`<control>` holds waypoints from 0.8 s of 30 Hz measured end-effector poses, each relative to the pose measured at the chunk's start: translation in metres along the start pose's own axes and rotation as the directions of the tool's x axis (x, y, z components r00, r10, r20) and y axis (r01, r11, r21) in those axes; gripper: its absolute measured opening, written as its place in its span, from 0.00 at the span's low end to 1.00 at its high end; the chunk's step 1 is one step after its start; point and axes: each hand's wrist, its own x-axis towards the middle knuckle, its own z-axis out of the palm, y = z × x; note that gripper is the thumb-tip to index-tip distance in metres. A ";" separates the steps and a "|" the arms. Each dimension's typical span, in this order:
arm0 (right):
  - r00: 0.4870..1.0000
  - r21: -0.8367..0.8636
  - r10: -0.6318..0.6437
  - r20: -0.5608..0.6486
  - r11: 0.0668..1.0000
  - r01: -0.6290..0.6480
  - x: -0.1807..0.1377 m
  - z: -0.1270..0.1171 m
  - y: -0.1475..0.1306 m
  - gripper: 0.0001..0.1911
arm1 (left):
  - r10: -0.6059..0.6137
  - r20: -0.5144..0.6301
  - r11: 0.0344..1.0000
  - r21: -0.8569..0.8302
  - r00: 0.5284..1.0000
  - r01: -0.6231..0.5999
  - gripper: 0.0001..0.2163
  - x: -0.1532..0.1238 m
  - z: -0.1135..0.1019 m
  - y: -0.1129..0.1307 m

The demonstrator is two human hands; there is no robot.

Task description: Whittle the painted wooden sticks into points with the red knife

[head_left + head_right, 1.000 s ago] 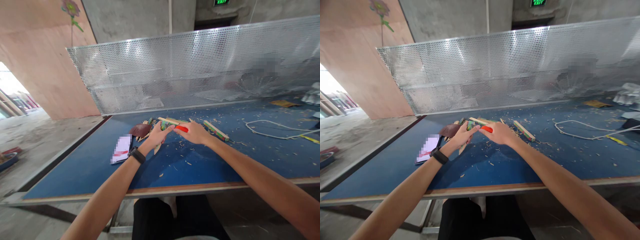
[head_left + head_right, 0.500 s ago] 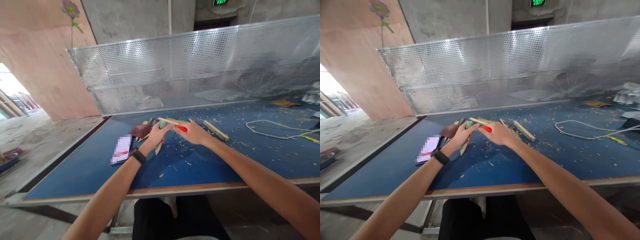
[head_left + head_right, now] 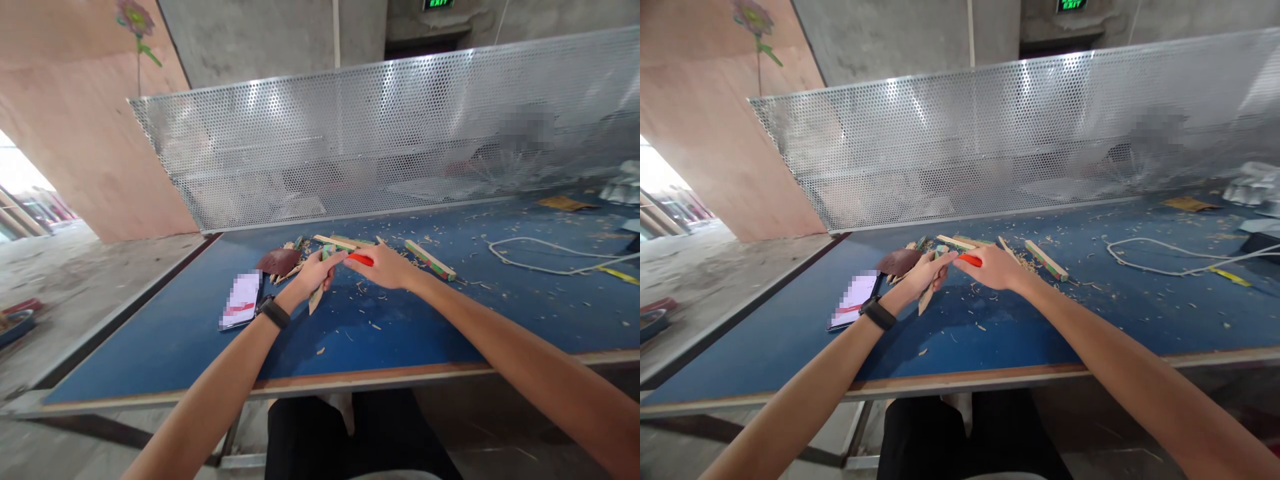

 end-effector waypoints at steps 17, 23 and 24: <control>0.973 -0.213 0.148 -0.175 0.960 -0.184 -0.003 0.001 -0.021 0.31 | 0.034 -0.129 0.991 0.130 0.991 -0.017 0.28 0.006 0.000 -0.007; 0.963 -0.220 0.145 -0.228 0.956 -0.196 -0.001 0.006 -0.021 0.31 | -0.055 -0.143 0.993 -0.108 0.988 0.040 0.27 0.002 0.008 0.003; 0.960 -0.219 0.140 -0.242 0.956 -0.195 -0.001 0.007 -0.021 0.31 | -0.055 -0.134 0.992 -0.120 0.989 0.039 0.28 0.002 0.008 0.004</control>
